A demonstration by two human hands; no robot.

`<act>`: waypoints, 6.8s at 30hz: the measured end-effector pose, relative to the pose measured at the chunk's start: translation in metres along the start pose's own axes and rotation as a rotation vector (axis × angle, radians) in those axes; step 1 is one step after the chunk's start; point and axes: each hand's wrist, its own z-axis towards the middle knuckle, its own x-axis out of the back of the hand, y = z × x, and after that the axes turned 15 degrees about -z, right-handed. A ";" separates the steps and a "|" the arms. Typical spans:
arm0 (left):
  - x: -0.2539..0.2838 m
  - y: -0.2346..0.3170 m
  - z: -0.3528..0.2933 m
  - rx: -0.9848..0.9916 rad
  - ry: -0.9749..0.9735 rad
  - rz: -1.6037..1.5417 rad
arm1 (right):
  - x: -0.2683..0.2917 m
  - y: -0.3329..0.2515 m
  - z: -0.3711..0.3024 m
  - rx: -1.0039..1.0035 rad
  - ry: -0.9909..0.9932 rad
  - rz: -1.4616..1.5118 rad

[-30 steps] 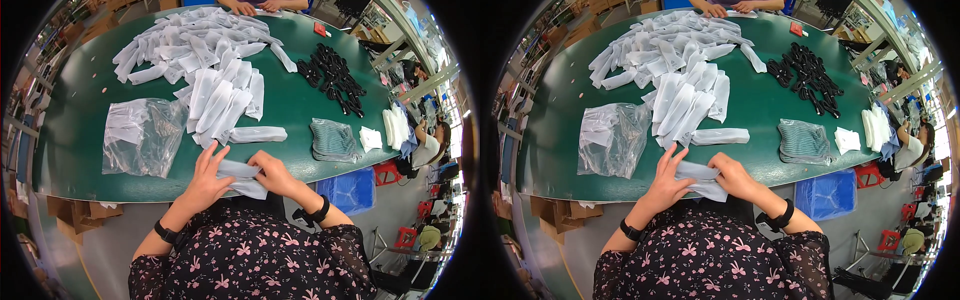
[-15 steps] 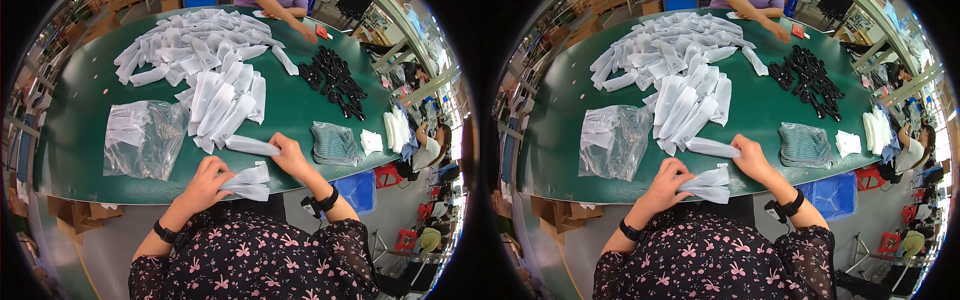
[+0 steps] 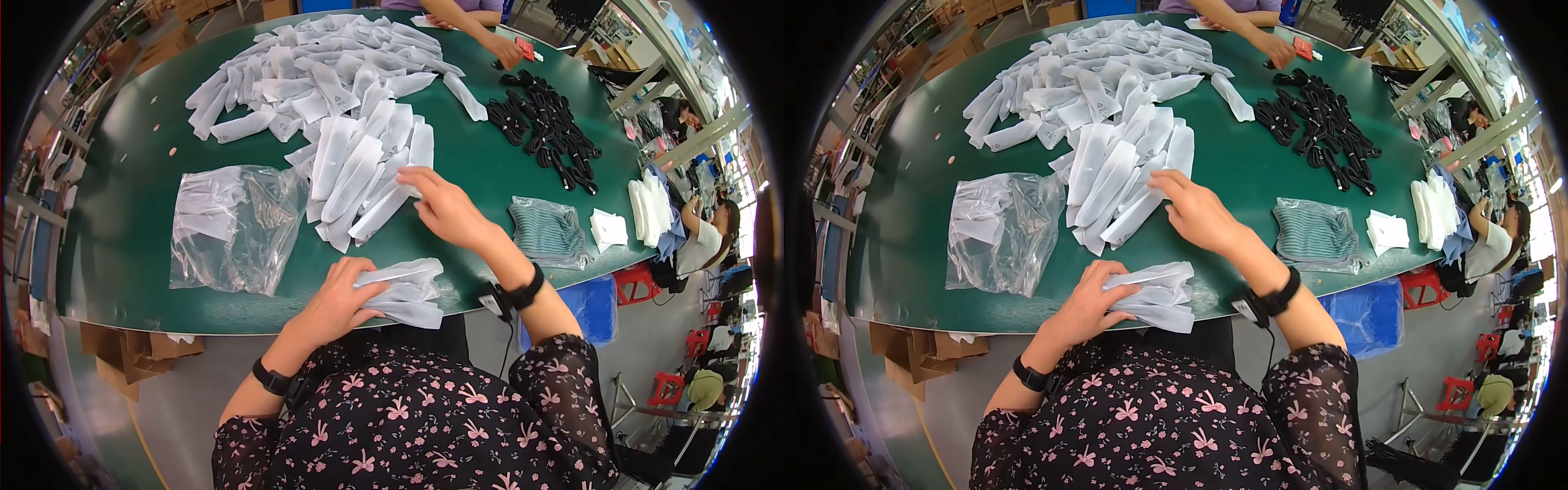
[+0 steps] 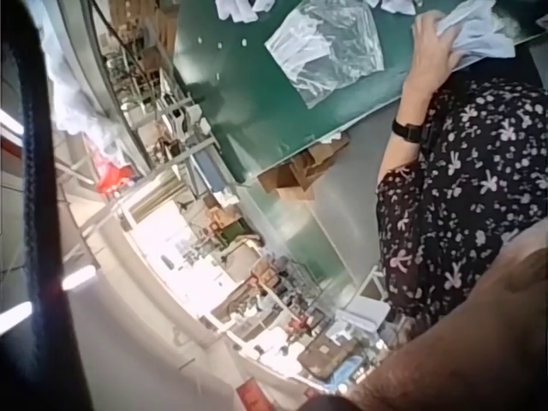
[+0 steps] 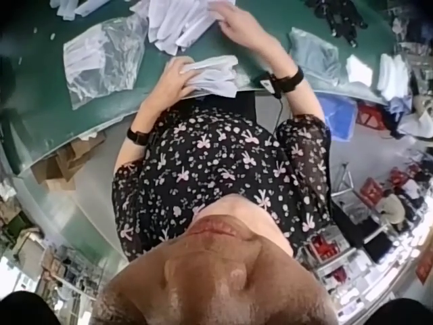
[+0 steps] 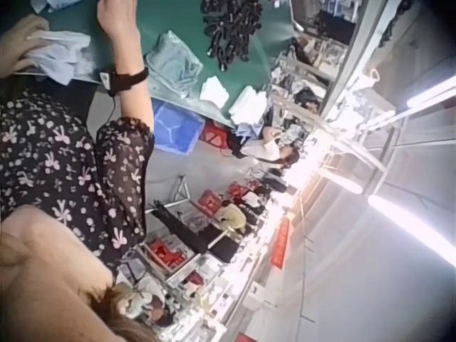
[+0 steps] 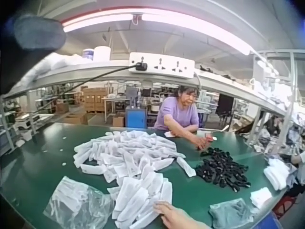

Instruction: The person picks up a cable and a white sleeve, slides the cable into the sleeve, and places it on a stack. After repeating this, the person opens a plastic bag and places the stacked sleeved cables inside.

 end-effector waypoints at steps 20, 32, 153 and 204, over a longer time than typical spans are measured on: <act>0.009 -0.004 -0.001 -0.005 -0.001 0.055 | 0.013 0.037 0.015 0.058 -0.133 -0.246; 0.012 -0.009 0.005 0.057 -0.001 -0.004 | 0.019 0.075 -0.003 -0.262 -0.219 -0.533; 0.068 0.005 -0.067 0.120 0.850 0.485 | -0.042 -0.101 0.047 0.312 -0.286 0.193; 0.079 0.019 -0.106 0.048 1.099 0.196 | -0.176 -0.174 0.133 0.586 -0.080 0.169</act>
